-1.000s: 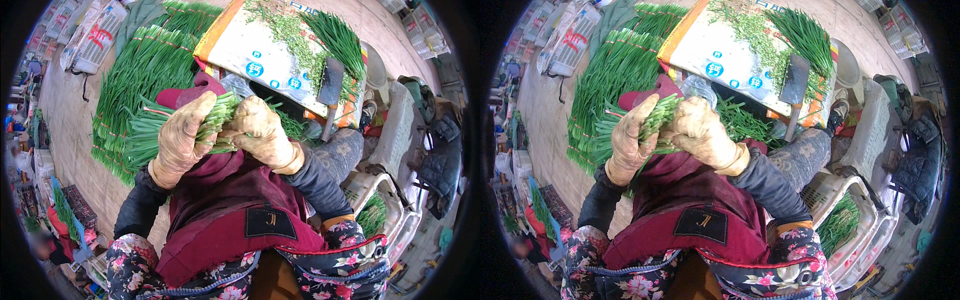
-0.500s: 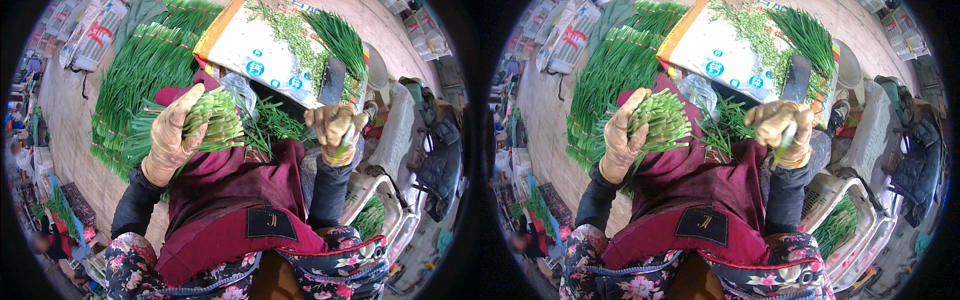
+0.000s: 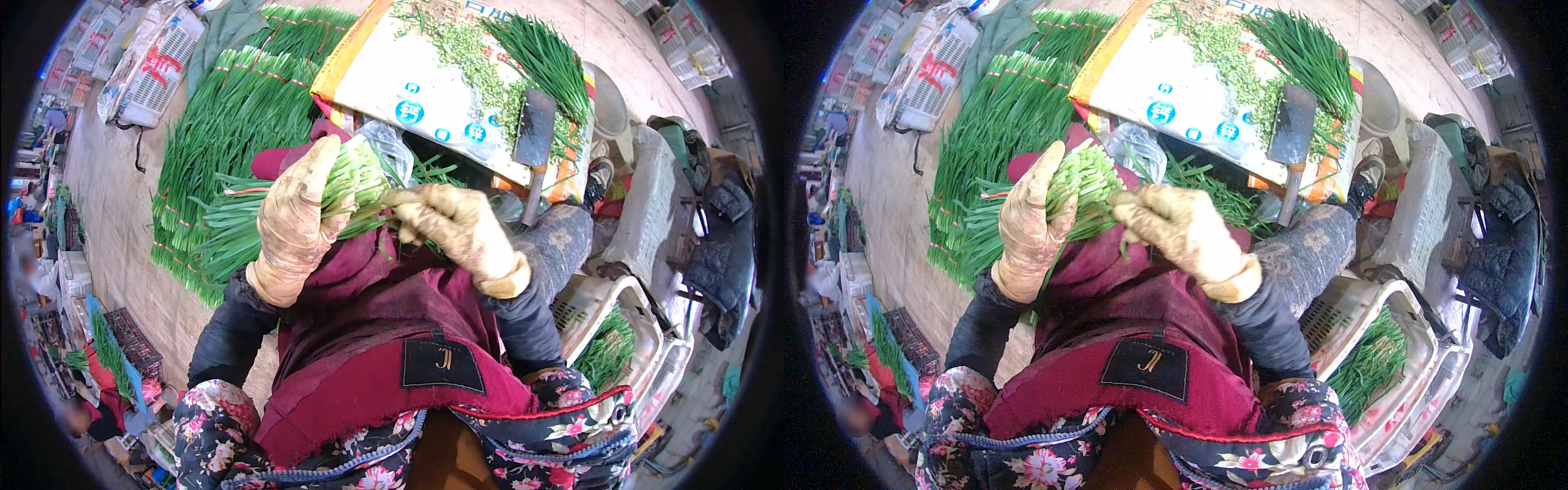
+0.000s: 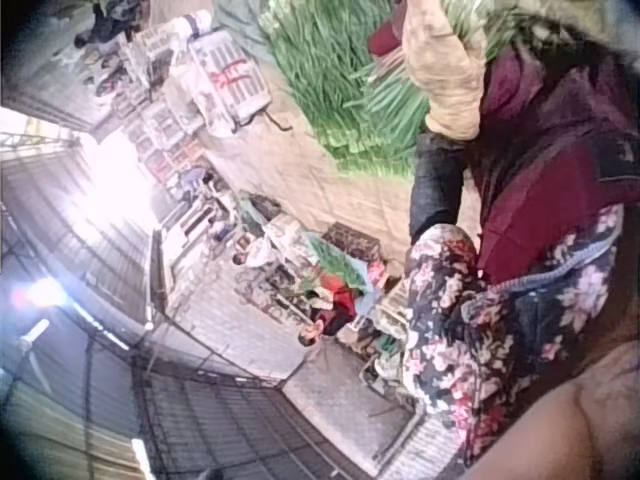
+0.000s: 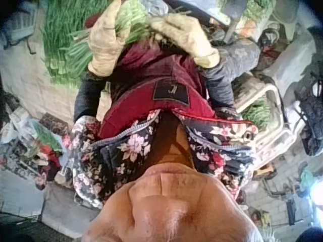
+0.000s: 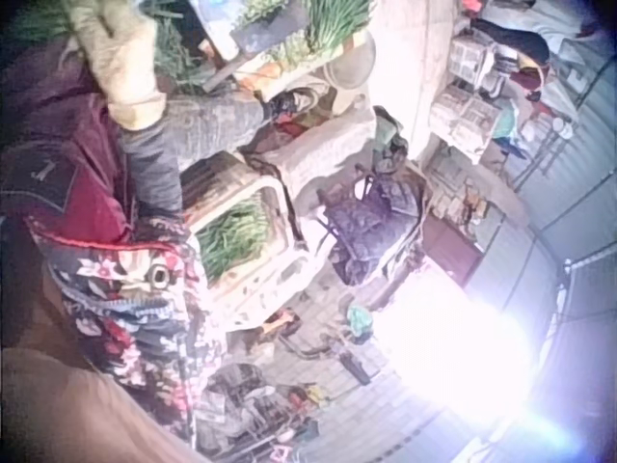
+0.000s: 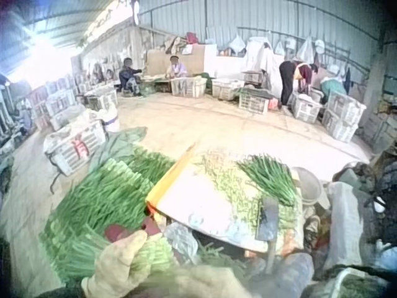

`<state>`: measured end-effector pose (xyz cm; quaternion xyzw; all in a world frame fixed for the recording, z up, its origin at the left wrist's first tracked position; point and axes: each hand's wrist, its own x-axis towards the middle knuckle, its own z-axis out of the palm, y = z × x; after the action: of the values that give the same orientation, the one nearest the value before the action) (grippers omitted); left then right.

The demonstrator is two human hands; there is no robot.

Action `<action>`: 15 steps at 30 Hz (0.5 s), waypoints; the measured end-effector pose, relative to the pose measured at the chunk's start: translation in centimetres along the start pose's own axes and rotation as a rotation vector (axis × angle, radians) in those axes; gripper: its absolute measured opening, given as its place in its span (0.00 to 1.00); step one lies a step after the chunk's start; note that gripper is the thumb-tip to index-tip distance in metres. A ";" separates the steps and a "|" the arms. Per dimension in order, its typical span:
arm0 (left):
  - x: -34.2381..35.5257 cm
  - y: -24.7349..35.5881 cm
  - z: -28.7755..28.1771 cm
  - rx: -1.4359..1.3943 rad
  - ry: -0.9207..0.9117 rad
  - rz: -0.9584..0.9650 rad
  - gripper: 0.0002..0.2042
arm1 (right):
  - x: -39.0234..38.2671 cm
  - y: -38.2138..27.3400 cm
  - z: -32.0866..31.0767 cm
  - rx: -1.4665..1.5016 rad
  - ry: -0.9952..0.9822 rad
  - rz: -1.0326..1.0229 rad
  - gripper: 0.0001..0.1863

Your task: The person gathers green leafy vegetables, aligns them into neat bunches, and ties each bundle with a rubber band. The person then places the completed bundles onto a growing stack on the floor.

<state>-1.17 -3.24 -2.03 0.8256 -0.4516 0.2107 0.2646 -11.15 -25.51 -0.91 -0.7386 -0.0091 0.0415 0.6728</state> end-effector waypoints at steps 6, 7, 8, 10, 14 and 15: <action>-0.3 1.0 0.2 0.067 0.004 0.004 0.30 | 0.5 1.4 4.0 -0.250 0.254 -0.093 0.15; -0.4 0.9 0.2 0.070 0.011 0.008 0.30 | 0.4 0.1 4.3 -0.288 0.203 -0.002 0.15; -0.5 0.8 0.4 0.072 0.018 0.012 0.30 | 0.5 0.9 5.1 -0.338 0.253 -0.099 0.13; -0.5 0.9 0.4 0.073 0.013 0.016 0.30 | 0.4 1.5 5.8 -0.203 0.285 0.006 0.11; -0.4 1.3 0.3 0.082 -0.004 0.026 0.30 | 0.5 2.1 5.6 0.079 0.227 0.174 0.07; -0.3 1.3 0.2 0.094 0.000 0.030 0.30 | 0.6 1.9 5.6 0.076 0.218 0.147 0.06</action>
<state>-2.43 -3.76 -2.09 0.8304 -0.4534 0.2355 0.2223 -11.01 -20.10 -3.30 -0.7115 0.1198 0.0107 0.6923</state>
